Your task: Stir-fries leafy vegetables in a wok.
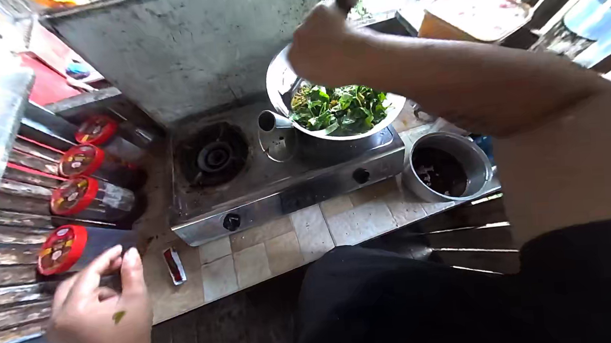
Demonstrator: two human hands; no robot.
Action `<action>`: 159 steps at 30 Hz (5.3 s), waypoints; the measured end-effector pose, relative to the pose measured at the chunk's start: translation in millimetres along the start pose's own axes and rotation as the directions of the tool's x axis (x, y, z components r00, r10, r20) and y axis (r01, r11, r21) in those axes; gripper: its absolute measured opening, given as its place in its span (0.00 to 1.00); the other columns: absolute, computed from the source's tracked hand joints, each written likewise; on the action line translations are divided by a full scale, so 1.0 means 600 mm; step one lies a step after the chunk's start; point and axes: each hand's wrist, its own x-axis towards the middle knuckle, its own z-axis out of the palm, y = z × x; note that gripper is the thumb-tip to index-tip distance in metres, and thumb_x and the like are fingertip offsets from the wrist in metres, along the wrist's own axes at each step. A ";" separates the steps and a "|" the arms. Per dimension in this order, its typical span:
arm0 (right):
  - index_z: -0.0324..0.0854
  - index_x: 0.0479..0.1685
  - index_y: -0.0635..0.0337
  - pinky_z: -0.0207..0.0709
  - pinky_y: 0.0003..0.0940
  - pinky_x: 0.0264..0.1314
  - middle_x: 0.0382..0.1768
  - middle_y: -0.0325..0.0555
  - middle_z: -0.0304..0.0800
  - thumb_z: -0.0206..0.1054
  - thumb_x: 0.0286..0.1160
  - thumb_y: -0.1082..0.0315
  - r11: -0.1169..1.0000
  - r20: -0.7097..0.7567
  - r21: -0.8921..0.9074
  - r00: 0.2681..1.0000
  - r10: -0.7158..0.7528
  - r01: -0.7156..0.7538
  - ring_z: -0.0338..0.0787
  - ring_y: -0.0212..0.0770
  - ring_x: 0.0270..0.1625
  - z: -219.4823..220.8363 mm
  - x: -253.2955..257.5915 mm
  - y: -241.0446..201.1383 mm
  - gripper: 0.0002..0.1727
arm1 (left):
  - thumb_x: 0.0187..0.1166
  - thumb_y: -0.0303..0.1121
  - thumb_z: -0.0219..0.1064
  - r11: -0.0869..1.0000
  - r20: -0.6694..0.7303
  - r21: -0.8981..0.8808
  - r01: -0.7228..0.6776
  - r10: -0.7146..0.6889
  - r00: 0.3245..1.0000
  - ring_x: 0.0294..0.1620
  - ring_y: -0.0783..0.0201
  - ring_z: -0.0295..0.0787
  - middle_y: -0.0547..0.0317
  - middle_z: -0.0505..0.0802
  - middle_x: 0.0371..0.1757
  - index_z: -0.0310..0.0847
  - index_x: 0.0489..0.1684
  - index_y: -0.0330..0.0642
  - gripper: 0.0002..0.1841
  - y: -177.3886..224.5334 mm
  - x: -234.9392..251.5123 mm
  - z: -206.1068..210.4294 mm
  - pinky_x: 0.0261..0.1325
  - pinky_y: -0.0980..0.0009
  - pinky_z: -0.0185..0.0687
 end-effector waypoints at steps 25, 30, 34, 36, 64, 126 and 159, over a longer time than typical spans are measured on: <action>0.92 0.64 0.47 0.71 0.79 0.65 0.59 0.64 0.92 0.65 0.86 0.64 0.646 0.238 0.448 0.778 0.581 -0.619 0.86 0.71 0.66 0.135 -0.236 0.165 0.14 | 0.84 0.34 0.64 0.965 0.114 -0.092 0.245 -0.234 0.965 0.62 0.37 0.86 0.24 0.89 0.58 0.84 0.62 0.22 0.20 -0.097 -0.065 0.133 0.65 0.50 0.79; 0.91 0.64 0.48 0.73 0.77 0.61 0.56 0.64 0.92 0.67 0.83 0.69 0.512 0.353 0.526 0.722 0.595 -0.679 0.87 0.70 0.62 0.200 -0.235 0.142 0.16 | 0.84 0.34 0.66 0.970 0.130 -0.068 0.235 -0.225 0.966 0.60 0.35 0.87 0.25 0.89 0.57 0.85 0.61 0.24 0.19 -0.068 -0.060 0.157 0.65 0.46 0.78; 0.91 0.64 0.45 0.75 0.76 0.61 0.58 0.61 0.93 0.66 0.80 0.69 0.528 0.326 0.545 0.745 0.582 -0.651 0.89 0.68 0.64 0.243 -0.176 0.143 0.17 | 0.84 0.35 0.66 0.959 0.139 -0.072 0.273 -0.262 0.955 0.61 0.37 0.86 0.27 0.89 0.58 0.85 0.62 0.26 0.19 -0.054 -0.067 0.161 0.65 0.46 0.78; 0.91 0.66 0.43 0.75 0.77 0.63 0.61 0.60 0.92 0.65 0.81 0.69 0.520 0.301 0.573 0.753 0.585 -0.633 0.88 0.68 0.66 0.250 -0.160 0.138 0.19 | 0.83 0.34 0.66 0.956 0.128 -0.071 0.284 -0.274 0.953 0.61 0.37 0.87 0.27 0.90 0.58 0.86 0.60 0.26 0.18 -0.053 -0.075 0.162 0.65 0.46 0.78; 0.87 0.37 0.72 0.76 0.64 0.54 0.45 0.65 0.88 0.61 0.76 0.83 0.990 0.184 -0.070 0.977 -0.105 0.120 0.87 0.67 0.55 0.086 -0.032 -0.019 0.08 | 0.84 0.36 0.65 0.879 0.066 -0.021 0.476 -0.474 0.878 0.65 0.35 0.85 0.26 0.88 0.61 0.85 0.63 0.27 0.19 -0.063 -0.160 0.147 0.70 0.44 0.76; 0.85 0.49 0.71 0.75 0.76 0.50 0.53 0.74 0.88 0.63 0.79 0.73 0.638 0.313 0.084 0.628 0.712 -0.765 0.87 0.76 0.61 0.159 -0.081 0.212 0.10 | 0.84 0.36 0.66 0.901 0.148 0.011 0.433 -0.430 0.891 0.66 0.32 0.85 0.26 0.88 0.61 0.86 0.62 0.27 0.19 -0.002 -0.095 0.206 0.70 0.39 0.75; 0.83 0.75 0.54 0.81 0.66 0.40 0.46 0.71 0.89 0.57 0.88 0.73 0.840 0.118 0.245 0.875 0.469 -0.483 0.92 0.72 0.43 0.273 -0.227 0.099 0.21 | 0.85 0.36 0.66 0.866 0.184 0.056 0.497 -0.498 0.848 0.69 0.34 0.83 0.26 0.87 0.64 0.85 0.63 0.28 0.19 0.015 -0.138 0.192 0.73 0.41 0.73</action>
